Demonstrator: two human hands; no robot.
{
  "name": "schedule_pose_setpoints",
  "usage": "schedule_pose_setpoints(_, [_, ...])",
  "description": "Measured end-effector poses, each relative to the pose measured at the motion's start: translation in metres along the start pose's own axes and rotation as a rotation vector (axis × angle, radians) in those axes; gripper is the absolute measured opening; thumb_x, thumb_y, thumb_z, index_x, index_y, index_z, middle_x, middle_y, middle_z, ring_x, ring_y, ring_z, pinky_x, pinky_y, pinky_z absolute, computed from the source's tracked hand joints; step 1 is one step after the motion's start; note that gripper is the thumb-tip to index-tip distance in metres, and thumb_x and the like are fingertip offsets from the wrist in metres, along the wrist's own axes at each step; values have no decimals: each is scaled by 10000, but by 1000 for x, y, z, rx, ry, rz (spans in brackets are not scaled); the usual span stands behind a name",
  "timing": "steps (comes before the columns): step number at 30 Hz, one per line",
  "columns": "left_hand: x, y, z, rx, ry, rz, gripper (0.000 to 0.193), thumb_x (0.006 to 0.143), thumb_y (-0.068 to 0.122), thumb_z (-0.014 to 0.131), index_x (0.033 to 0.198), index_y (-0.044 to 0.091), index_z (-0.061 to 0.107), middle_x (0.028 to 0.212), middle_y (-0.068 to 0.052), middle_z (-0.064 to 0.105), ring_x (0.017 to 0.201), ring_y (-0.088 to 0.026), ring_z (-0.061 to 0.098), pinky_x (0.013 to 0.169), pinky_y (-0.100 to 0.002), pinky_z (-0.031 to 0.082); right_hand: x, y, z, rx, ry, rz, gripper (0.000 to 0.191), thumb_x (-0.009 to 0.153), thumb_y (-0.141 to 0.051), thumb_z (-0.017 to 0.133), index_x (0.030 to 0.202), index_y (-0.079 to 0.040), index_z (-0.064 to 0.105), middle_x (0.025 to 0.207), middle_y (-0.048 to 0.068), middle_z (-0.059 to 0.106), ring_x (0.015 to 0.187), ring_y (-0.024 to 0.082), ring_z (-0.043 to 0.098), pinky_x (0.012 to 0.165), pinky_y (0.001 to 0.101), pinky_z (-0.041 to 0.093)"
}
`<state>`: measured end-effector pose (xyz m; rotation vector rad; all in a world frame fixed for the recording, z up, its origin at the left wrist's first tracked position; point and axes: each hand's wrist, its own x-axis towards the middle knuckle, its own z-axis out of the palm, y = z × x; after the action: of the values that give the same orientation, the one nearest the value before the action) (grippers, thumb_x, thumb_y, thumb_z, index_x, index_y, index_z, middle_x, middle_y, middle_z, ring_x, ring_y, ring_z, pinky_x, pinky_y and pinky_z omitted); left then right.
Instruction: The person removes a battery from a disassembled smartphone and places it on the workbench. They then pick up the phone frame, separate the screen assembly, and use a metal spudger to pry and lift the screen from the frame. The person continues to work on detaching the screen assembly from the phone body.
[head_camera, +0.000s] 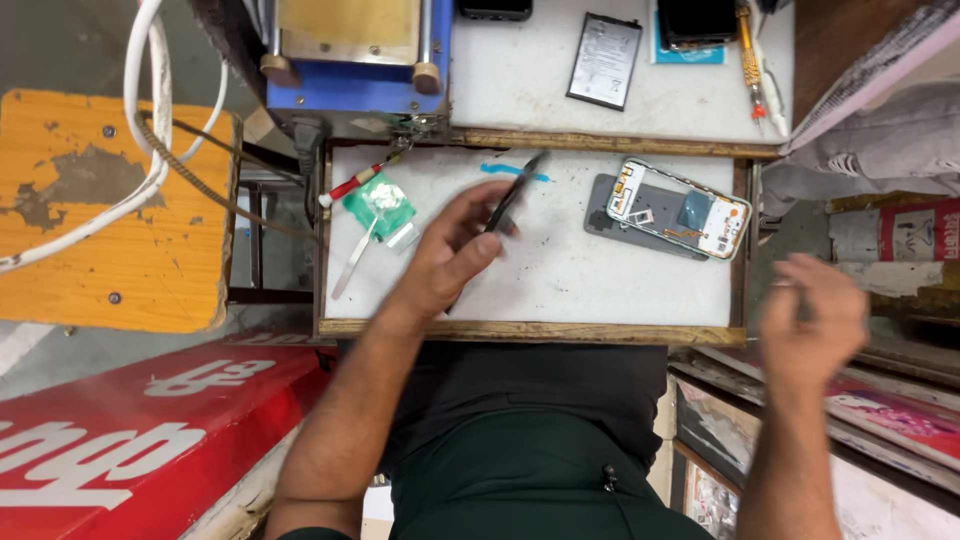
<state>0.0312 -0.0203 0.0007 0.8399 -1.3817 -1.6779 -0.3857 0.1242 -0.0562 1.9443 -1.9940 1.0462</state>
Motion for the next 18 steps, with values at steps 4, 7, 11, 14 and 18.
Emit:
schedule_pose_setpoints(4, [43,57,-34,1135,358,254,619,961,450,815,1478,195,591,1398,-217,598,1283,-358,567,1019,-543,513,-4,-73,34,252,-160,15,258,855,73,624,1032,-83,729,1183,94,721,1276,321,634,1117,412,496])
schedule_pose_setpoints(7, [90,91,-58,1440,618,330,587,941,401,853,1431,149,649,1318,-274,585,1183,-443,575,952,-561,521,4,-120,50,366,-311,-64,290,768,68,637,977,-101,746,1125,75,742,1301,341,598,1122,457,469])
schedule_pose_setpoints(11, [139,107,-71,1468,747,224,507,899,338,829,1321,104,675,1312,-247,600,1148,-459,583,951,-552,521,7,-152,60,491,-312,-124,270,755,43,668,965,-98,759,1105,62,753,1276,334,598,1082,452,470])
schedule_pose_setpoints(14, [163,107,-78,1511,735,109,480,904,382,812,1253,76,691,1283,-243,609,1177,-449,565,957,-568,500,6,-151,62,478,-359,-99,253,763,34,676,963,-89,770,1090,53,758,1273,316,605,1036,430,500])
schedule_pose_setpoints(18, [173,92,-81,1618,734,81,466,895,403,778,1227,82,717,1237,-277,613,1184,-467,519,931,-613,459,1,-144,61,552,-412,22,257,797,53,636,979,-73,766,1112,58,756,1300,319,598,996,390,544])
